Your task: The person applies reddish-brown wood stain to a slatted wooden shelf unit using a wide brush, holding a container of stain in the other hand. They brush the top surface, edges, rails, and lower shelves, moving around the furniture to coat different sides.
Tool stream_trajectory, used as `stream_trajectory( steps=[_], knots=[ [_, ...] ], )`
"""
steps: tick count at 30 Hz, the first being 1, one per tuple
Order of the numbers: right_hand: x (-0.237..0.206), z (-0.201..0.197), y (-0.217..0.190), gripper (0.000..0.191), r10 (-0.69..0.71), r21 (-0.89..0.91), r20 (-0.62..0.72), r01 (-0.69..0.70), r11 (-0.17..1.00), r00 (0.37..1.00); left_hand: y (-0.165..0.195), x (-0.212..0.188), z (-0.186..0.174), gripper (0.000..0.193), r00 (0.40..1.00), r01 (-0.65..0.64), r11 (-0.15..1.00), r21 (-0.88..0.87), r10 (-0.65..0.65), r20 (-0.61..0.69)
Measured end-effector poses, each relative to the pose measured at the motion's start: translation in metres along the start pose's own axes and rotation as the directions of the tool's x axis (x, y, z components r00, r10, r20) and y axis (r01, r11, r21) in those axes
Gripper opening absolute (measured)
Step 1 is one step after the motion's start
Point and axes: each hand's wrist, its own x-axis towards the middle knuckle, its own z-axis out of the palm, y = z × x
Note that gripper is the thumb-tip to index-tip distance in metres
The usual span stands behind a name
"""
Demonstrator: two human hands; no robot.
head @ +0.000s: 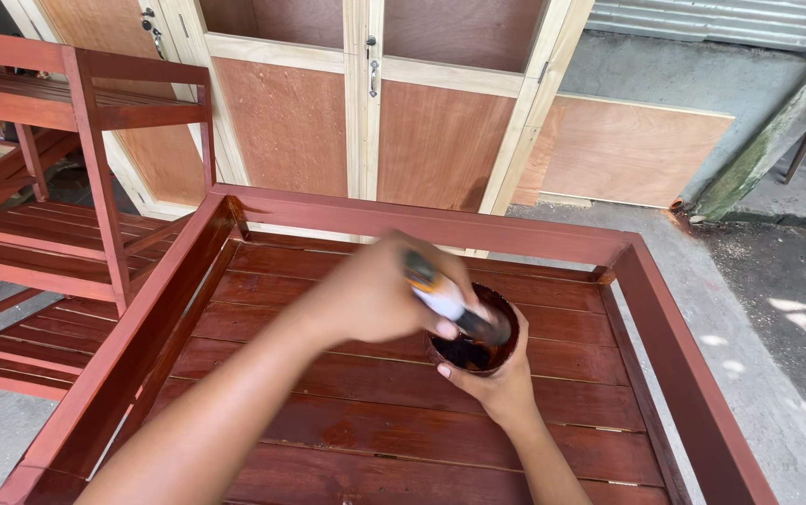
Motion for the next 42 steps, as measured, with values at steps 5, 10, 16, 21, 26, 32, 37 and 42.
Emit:
stream_trajectory(
  steps=[5, 10, 16, 21, 26, 32, 37, 42],
  knots=[
    [-0.013, 0.002, -0.005, 0.112, 0.050, 0.002, 0.005, -0.050, 0.999, 0.999, -0.001, 0.021, 0.065, 0.026, 0.987, -0.096, 0.893, 0.440, 0.030, 0.155],
    [-0.020, -0.002, -0.005, 0.110, -0.022, -0.067, -0.003, 0.022, 0.997, 1.000, -0.022, 0.023, 0.095, 0.014, 0.978, -0.012, 0.841, 0.541, -0.103, 0.183],
    [-0.025, 0.004, 0.000, 0.108, -0.041, 0.082, -0.027, 0.043, 0.996, 0.999, -0.032, 0.013, 0.103, 0.012, 0.984, -0.006, 0.831, 0.557, -0.094, 0.151],
    [-0.016, 0.012, -0.004, 0.112, 0.060, -0.117, 0.062, -0.053, 0.992, 0.996, -0.026, 0.007, 0.082, 0.019, 0.990, 0.058, 0.865, 0.499, -0.113, 0.081],
    [0.008, 0.032, -0.007, 0.111, 0.153, 0.005, 0.106, -0.155, 0.988, 0.982, -0.015, 0.003, 0.028, 0.035, 0.963, 0.269, 0.891, 0.366, -0.236, -0.134],
    [0.027, 0.068, -0.010, 0.108, 0.109, 0.134, 0.121, -0.125, 0.983, 0.987, -0.044, -0.019, -0.029, 0.029, 0.817, 0.274, 0.920, -0.279, -0.375, -0.437],
    [0.053, 0.106, -0.015, 0.107, 0.172, 0.163, 0.170, -0.200, 0.966, 0.970, -0.091, -0.058, -0.104, 0.024, 0.580, 0.041, 0.605, -0.795, -0.662, -0.474],
    [0.064, 0.147, -0.016, 0.107, 0.170, 0.178, 0.222, -0.211, 0.961, 0.960, -0.122, -0.106, -0.195, 0.024, 0.387, -0.181, 0.777, -0.603, -0.507, -0.770]
  ],
)
